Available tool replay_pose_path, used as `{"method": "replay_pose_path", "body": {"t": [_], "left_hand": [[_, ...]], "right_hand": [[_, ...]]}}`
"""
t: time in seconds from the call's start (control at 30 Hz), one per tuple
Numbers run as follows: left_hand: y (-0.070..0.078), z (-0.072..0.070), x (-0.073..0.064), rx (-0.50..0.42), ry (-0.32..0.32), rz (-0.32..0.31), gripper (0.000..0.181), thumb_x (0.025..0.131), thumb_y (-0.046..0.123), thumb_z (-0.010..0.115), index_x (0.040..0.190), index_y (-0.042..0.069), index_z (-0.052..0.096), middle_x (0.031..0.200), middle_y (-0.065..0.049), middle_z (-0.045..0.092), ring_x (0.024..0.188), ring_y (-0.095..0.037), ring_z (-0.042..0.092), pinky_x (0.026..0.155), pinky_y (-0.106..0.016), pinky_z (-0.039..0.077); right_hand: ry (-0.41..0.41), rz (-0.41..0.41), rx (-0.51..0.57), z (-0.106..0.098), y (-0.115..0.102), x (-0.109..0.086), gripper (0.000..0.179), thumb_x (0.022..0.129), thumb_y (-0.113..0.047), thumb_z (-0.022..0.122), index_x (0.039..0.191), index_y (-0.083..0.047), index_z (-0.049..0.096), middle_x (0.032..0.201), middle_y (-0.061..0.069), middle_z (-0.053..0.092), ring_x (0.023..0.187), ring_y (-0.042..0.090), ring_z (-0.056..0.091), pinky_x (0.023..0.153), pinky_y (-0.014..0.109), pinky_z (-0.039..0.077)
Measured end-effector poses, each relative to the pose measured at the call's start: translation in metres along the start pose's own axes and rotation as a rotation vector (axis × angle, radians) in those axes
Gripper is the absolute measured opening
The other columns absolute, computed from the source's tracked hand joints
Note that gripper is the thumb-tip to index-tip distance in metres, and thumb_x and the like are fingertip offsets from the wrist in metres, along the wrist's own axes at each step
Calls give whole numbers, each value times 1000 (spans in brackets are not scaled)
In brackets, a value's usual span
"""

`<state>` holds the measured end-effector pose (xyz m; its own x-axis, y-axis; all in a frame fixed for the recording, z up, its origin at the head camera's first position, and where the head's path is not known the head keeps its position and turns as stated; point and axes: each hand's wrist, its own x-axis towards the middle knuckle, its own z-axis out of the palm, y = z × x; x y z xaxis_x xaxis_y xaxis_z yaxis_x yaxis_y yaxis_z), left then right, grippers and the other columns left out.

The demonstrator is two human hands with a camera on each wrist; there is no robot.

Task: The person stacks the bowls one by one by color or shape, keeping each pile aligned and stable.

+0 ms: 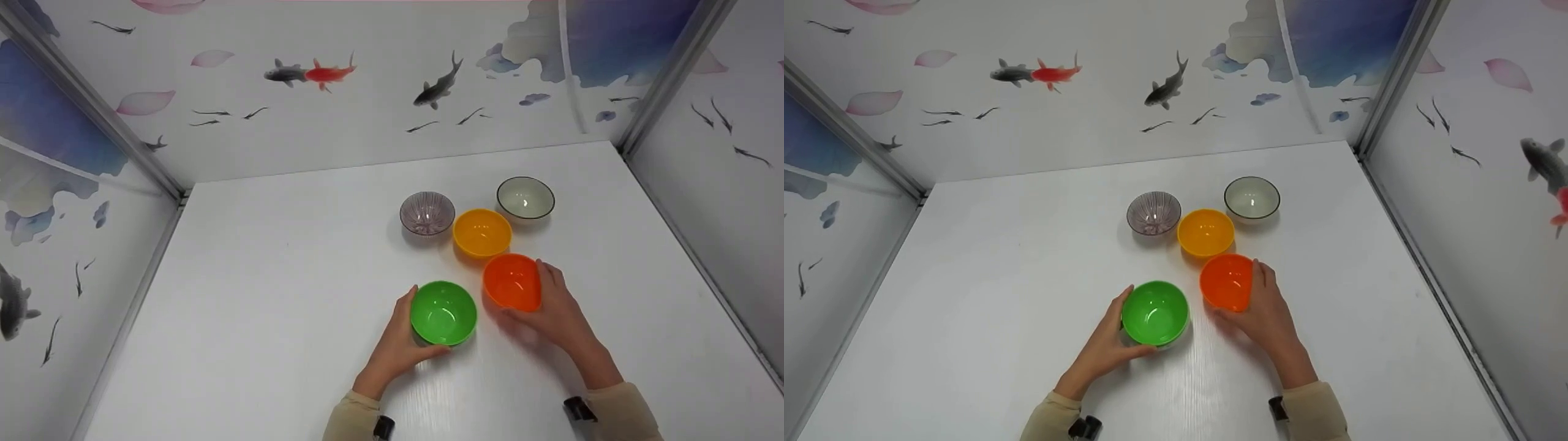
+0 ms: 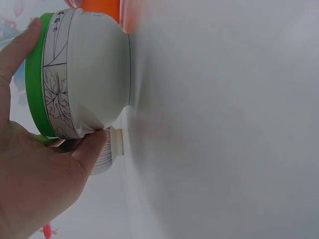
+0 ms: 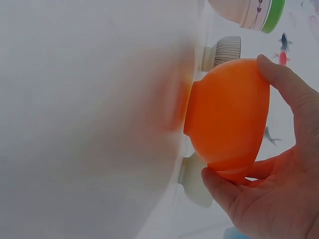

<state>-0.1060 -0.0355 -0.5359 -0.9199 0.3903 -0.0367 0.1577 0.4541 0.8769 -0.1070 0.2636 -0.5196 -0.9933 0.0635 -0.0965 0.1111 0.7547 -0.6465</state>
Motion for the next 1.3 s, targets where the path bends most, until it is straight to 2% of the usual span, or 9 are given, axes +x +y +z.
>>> {"method": "replay_pose_path", "body": {"t": [0.27, 0.6, 0.8, 1.07, 1.3], "left_hand": [[0, 0, 0, -4, 4, 6, 117, 72, 35, 89, 158, 5, 16, 158, -16, 33, 143, -36, 40, 118, -57, 35], [-1, 0, 0, -5, 9, 23, 116, 72, 35, 89, 158, 6, 17, 157, -16, 34, 143, -35, 41, 118, -56, 36], [0, 0, 0, 2, 0, 6, 117, 72, 42, 88, 158, 7, 18, 158, -13, 34, 143, -33, 41, 118, -56, 36], [0, -1, 0, 0, -5, 0, 117, 72, 44, 88, 158, 7, 18, 158, -13, 34, 144, -33, 40, 119, -56, 36], [2, -2, 0, 1, -14, -25, 118, 72, 45, 88, 159, 9, 17, 159, -11, 33, 145, -30, 39, 120, -54, 35]], "right_hand": [[16, -7, 5, -2, -8, -4, 114, 80, -53, 78, 158, -1, 12, 158, 23, 24, 135, 44, 39, 105, 66, 46], [40, -60, 34, -7, -30, -12, 113, 77, -50, 82, 157, -2, 18, 157, 21, 28, 135, 42, 41, 102, 64, 49], [45, -106, 26, -6, -44, -17, 112, 75, -45, 85, 156, -1, 21, 156, 20, 31, 135, 42, 44, 101, 63, 50], [41, -150, 48, -3, -53, -19, 116, 73, -48, 86, 158, -5, 20, 157, 18, 32, 135, 40, 45, 100, 61, 52], [61, -183, 45, -5, -60, -20, 114, 72, -38, 89, 157, -5, 21, 156, 18, 33, 135, 40, 46, 99, 60, 53]]}}
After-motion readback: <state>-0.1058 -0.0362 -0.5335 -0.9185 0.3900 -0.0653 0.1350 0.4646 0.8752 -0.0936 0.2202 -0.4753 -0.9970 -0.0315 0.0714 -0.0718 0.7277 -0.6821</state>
